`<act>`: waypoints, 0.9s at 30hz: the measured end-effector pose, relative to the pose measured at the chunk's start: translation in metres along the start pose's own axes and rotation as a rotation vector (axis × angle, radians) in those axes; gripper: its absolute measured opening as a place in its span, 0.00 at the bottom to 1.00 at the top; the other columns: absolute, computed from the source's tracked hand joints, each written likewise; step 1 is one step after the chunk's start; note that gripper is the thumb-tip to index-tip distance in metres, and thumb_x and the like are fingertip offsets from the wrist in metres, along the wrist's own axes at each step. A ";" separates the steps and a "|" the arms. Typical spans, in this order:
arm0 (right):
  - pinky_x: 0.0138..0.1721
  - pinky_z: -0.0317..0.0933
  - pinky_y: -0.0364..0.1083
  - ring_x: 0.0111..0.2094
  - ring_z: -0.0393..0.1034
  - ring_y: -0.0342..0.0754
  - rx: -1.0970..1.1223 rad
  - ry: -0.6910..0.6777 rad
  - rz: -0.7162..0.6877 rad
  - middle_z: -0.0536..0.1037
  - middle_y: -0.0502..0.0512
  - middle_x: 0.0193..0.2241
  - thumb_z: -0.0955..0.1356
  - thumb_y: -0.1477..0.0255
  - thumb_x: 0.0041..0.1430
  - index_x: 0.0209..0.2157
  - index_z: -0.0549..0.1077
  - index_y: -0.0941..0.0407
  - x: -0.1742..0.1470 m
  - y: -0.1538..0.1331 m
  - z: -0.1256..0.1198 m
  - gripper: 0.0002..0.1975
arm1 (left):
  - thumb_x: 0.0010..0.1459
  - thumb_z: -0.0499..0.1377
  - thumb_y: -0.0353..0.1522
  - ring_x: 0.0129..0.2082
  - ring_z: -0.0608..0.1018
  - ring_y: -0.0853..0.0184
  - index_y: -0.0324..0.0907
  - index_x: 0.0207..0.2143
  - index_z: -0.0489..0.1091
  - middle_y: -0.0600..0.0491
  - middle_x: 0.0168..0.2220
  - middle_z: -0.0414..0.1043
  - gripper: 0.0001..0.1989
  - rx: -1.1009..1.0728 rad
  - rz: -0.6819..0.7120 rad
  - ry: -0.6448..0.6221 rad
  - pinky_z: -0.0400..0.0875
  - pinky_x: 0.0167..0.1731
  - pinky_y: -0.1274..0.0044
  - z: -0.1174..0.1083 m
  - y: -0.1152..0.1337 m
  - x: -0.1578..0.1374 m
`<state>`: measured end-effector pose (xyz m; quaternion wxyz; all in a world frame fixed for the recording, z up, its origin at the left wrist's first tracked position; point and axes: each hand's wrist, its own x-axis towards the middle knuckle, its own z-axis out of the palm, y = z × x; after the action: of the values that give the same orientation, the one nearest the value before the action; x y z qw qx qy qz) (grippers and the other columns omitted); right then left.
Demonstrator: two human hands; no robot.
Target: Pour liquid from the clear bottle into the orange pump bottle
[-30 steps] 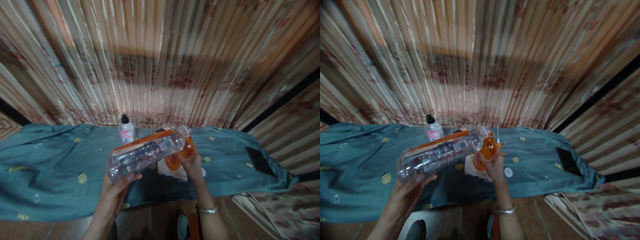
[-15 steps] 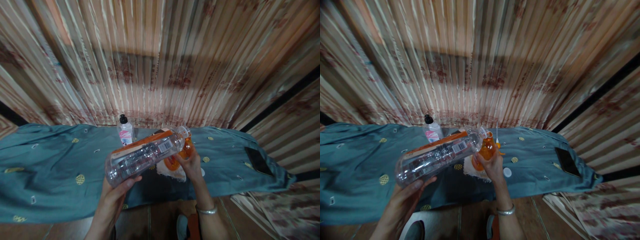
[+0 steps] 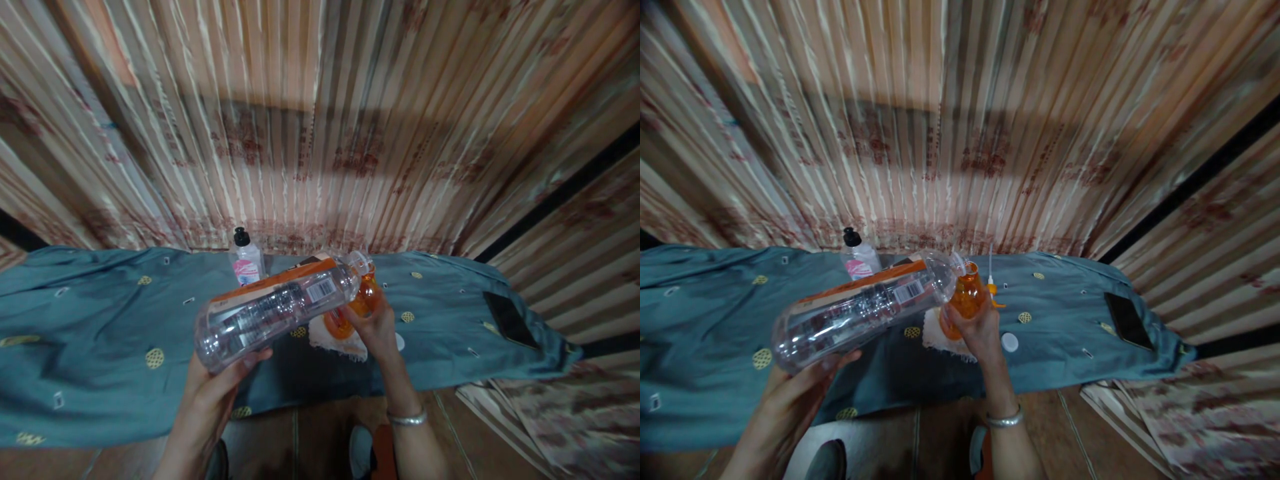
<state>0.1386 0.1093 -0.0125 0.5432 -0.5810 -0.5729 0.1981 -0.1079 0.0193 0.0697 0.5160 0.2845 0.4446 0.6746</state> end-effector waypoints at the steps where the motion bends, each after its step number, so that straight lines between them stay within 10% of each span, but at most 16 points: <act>1: 0.48 0.75 0.60 0.45 0.81 0.62 0.000 0.011 0.006 0.85 0.61 0.44 0.78 0.56 0.47 0.55 0.73 0.55 0.000 -0.001 0.001 0.35 | 0.40 0.77 0.33 0.45 0.83 0.54 0.46 0.55 0.76 0.47 0.46 0.83 0.37 0.000 -0.001 -0.004 0.82 0.35 0.75 -0.001 0.000 0.000; 27: 0.49 0.74 0.62 0.45 0.81 0.64 0.020 0.066 0.029 0.85 0.65 0.44 0.78 0.53 0.45 0.51 0.75 0.57 -0.001 -0.013 0.003 0.34 | 0.35 0.78 0.26 0.40 0.84 0.59 0.45 0.52 0.73 0.51 0.46 0.82 0.38 -0.086 0.017 0.019 0.84 0.33 0.74 0.005 -0.002 -0.006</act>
<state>0.1297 0.1063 -0.0029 0.5649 -0.5898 -0.5442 0.1922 -0.1011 0.0156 0.0704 0.5178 0.2593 0.4175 0.7002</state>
